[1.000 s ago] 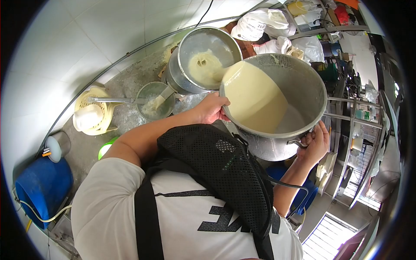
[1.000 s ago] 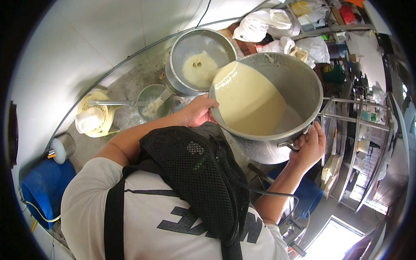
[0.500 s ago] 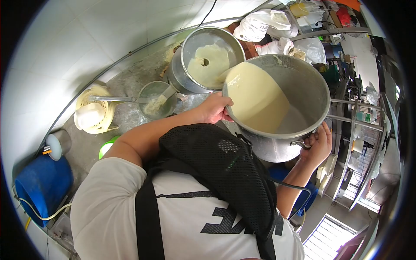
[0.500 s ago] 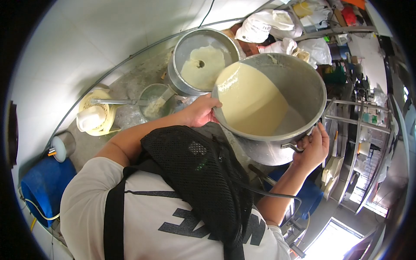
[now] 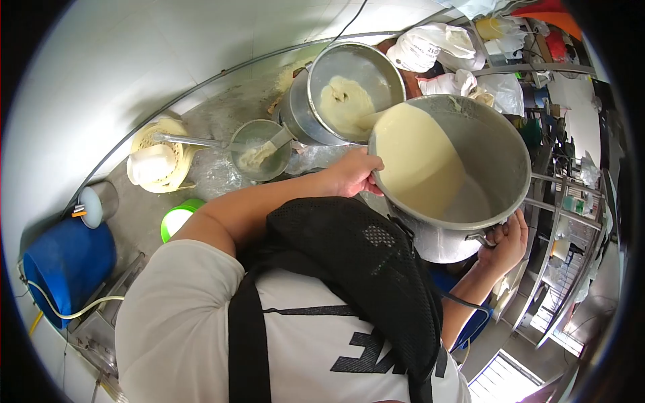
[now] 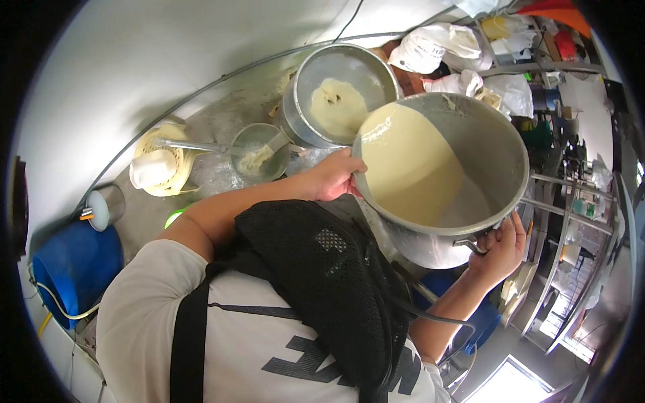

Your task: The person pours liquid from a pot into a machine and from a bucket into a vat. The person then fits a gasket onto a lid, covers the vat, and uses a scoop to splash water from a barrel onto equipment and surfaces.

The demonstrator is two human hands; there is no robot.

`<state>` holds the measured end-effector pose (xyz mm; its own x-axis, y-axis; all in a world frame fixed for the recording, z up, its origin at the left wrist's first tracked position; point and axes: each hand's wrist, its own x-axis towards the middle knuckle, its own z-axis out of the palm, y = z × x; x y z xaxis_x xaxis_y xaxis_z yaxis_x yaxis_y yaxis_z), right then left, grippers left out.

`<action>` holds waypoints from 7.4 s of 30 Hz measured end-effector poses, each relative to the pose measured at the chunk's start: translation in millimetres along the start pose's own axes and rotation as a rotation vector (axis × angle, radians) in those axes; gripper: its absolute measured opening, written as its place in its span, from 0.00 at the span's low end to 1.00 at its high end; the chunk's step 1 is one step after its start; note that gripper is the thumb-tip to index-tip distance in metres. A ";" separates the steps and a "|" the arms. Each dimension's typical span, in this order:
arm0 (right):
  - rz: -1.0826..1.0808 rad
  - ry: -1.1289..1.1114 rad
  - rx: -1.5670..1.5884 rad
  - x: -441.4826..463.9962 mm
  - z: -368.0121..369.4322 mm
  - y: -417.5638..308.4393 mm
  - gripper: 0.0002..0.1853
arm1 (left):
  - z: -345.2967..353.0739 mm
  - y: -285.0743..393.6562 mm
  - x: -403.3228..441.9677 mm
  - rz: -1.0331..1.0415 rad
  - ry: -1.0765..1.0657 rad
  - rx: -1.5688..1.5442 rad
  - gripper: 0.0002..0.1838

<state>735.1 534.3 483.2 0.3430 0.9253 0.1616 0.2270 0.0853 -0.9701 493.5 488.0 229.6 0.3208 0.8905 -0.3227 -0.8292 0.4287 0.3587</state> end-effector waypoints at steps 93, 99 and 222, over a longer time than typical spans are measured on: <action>-0.011 0.006 0.035 -4.5 6.1 -10.2 0.12 | 0.3 2.9 0.8 -0.015 -0.032 -0.060 0.22; -0.004 -0.001 0.042 -3.0 4.9 -8.8 0.11 | 0.1 3.4 -0.1 -0.006 -0.033 -0.072 0.23; -0.035 -0.058 -0.011 10.2 9.0 -9.7 0.11 | 0.8 -3.1 -1.4 0.006 0.027 -0.093 0.25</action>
<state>728.2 546.2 492.7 0.2815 0.9416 0.1847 0.2479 0.1146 -0.9620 495.9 485.6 229.6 0.3046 0.8879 -0.3446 -0.8703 0.4065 0.2780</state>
